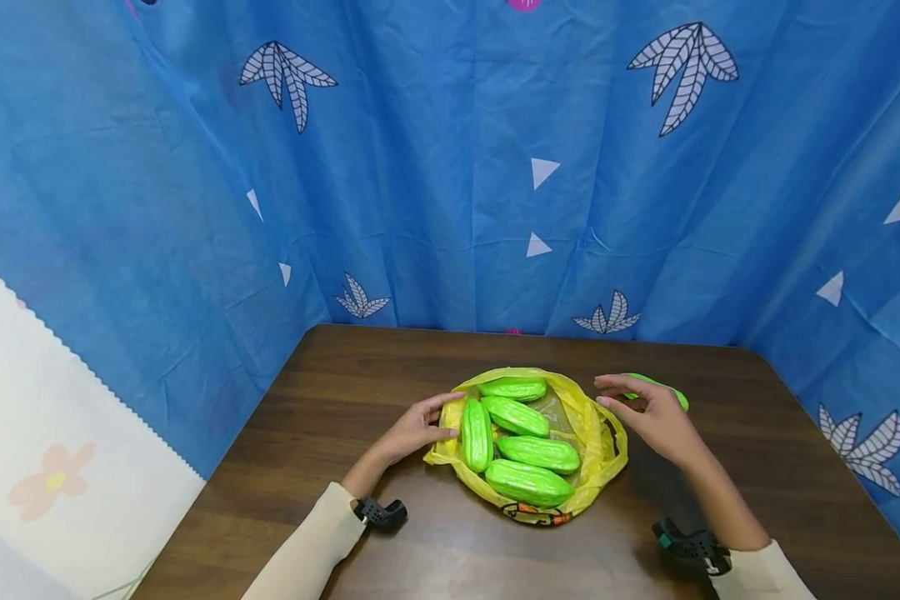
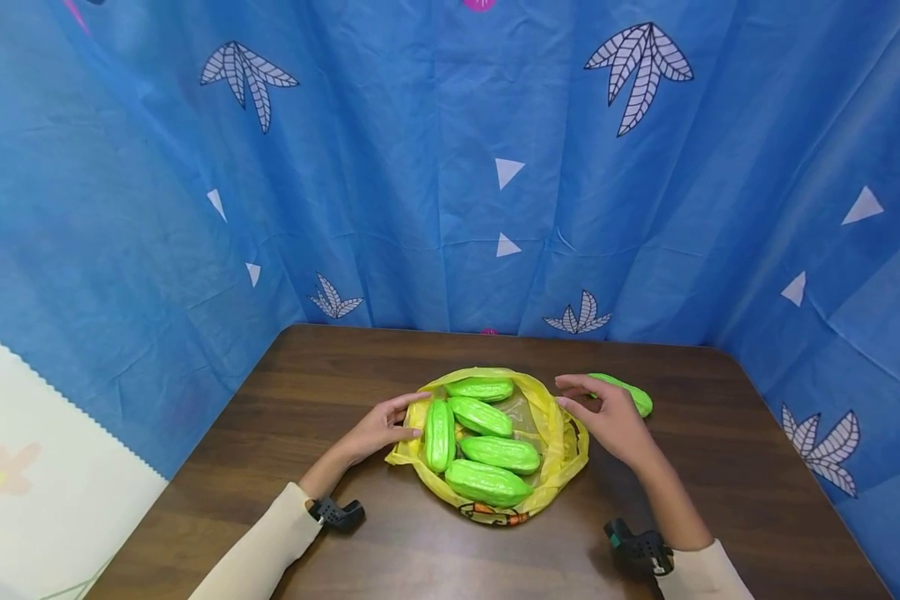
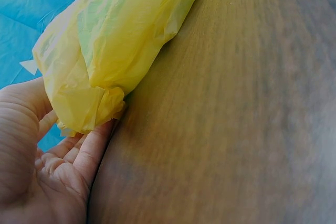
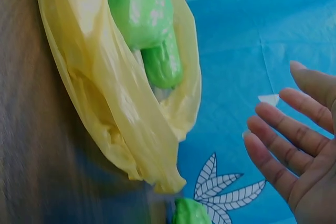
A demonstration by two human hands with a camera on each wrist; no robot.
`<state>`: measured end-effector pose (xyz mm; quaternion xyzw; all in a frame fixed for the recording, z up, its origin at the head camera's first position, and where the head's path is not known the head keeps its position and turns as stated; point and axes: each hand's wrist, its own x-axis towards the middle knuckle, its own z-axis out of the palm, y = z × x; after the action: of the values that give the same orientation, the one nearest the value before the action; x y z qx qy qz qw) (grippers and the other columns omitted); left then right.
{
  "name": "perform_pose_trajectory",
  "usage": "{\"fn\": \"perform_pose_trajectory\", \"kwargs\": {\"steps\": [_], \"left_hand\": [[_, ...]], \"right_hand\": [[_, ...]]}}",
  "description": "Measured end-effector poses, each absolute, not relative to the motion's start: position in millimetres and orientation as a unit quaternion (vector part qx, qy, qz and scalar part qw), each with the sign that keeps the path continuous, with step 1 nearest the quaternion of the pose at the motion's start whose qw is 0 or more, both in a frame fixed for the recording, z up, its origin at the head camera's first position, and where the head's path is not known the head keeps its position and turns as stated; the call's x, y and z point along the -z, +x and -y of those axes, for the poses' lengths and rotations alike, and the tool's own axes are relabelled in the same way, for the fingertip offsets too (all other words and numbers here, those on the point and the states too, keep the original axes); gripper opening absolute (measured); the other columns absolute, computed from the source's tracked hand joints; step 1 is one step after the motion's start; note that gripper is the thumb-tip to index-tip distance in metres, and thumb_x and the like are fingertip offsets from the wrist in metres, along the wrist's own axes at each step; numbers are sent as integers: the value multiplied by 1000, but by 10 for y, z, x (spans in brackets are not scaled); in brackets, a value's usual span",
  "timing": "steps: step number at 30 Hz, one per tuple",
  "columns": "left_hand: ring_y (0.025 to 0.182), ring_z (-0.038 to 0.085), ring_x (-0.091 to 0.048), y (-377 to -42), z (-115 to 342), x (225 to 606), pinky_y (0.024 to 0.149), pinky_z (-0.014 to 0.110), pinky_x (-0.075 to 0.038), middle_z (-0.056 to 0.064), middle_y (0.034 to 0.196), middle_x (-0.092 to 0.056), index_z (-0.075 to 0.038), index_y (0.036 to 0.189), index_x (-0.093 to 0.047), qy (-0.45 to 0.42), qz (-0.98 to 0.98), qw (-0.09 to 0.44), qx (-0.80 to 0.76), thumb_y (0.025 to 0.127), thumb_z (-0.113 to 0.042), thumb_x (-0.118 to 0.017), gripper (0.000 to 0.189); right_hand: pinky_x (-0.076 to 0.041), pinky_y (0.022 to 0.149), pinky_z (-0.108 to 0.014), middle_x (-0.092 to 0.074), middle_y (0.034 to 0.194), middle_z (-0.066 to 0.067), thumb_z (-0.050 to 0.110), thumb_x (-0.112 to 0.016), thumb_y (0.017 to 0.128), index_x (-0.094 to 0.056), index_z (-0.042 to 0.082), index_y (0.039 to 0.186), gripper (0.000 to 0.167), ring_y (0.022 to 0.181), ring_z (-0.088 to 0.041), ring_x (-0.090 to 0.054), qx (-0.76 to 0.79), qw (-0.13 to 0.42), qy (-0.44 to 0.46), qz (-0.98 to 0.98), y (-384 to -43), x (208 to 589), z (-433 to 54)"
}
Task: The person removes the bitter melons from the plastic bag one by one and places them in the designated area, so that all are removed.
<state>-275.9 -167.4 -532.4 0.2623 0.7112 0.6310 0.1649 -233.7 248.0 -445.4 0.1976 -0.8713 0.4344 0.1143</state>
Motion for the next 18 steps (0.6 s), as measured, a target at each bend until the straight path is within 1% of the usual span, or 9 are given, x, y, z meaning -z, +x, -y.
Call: {"fn": "perform_pose_trajectory", "kwargs": {"steps": [4, 6, 8, 11, 14, 18], "left_hand": [[116, 24, -63, -2759, 1670, 5322, 86, 33, -58, 26, 139, -56, -5, 155, -39, 264, -705, 167, -637, 96, 0, -67, 66], [115, 23, -64, -2763, 1669, 5324, 86, 33, -59, 26, 138, -56, -4, 155, -38, 266, -702, 169, -639, 96, 1, -66, 66], [115, 23, -64, -2768, 1669, 5328, 85, 33, -59, 26, 138, -57, -3, 155, -38, 268, -699, 171, -640, 95, 2, -66, 66], [114, 22, -64, -2771, 1672, 5333, 85, 33, -59, 25, 137, -58, -5, 155, -39, 269, -699, 172, -640, 95, 2, -67, 67], [114, 22, -64, -2768, 1674, 5337, 85, 32, -59, 25, 137, -58, -5, 155, -39, 269, -699, 170, -640, 95, 2, -67, 67], [114, 22, -64, -2769, 1677, 5330, 85, 32, -59, 23, 137, -59, -7, 155, -40, 267, -702, 169, -638, 95, 2, -67, 66]], "right_hand": [[-58, 78, -24, -70, 121, -15, 23, -72, 97, -68, 8, 129, 36, 105, -22, -68, -464, 71, 209, 858, -2321, 4464, -2400], [-58, 80, -26, -70, 121, -14, 23, -73, 96, -68, 6, 129, 37, 106, -27, -68, -468, 54, 217, 855, -2317, 4479, -2373], [-59, 80, -29, -70, 121, -12, 22, -74, 95, -69, 6, 127, 37, 105, -29, -68, -465, 41, 228, 854, -2318, 4498, -2352], [-59, 82, -35, -71, 119, -11, 22, -74, 95, -69, 8, 127, 35, 105, -28, -68, -458, 16, 248, 854, -2324, 4530, -2329], [-58, 82, -36, -72, 118, -11, 22, -73, 95, -69, 10, 128, 35, 104, -28, -68, -452, -8, 264, 852, -2323, 4557, -2310], [-57, 82, -35, -72, 118, -10, 20, -74, 95, -69, 12, 129, 35, 106, -32, -67, -451, -29, 272, 849, -2321, 4590, -2303]]}}
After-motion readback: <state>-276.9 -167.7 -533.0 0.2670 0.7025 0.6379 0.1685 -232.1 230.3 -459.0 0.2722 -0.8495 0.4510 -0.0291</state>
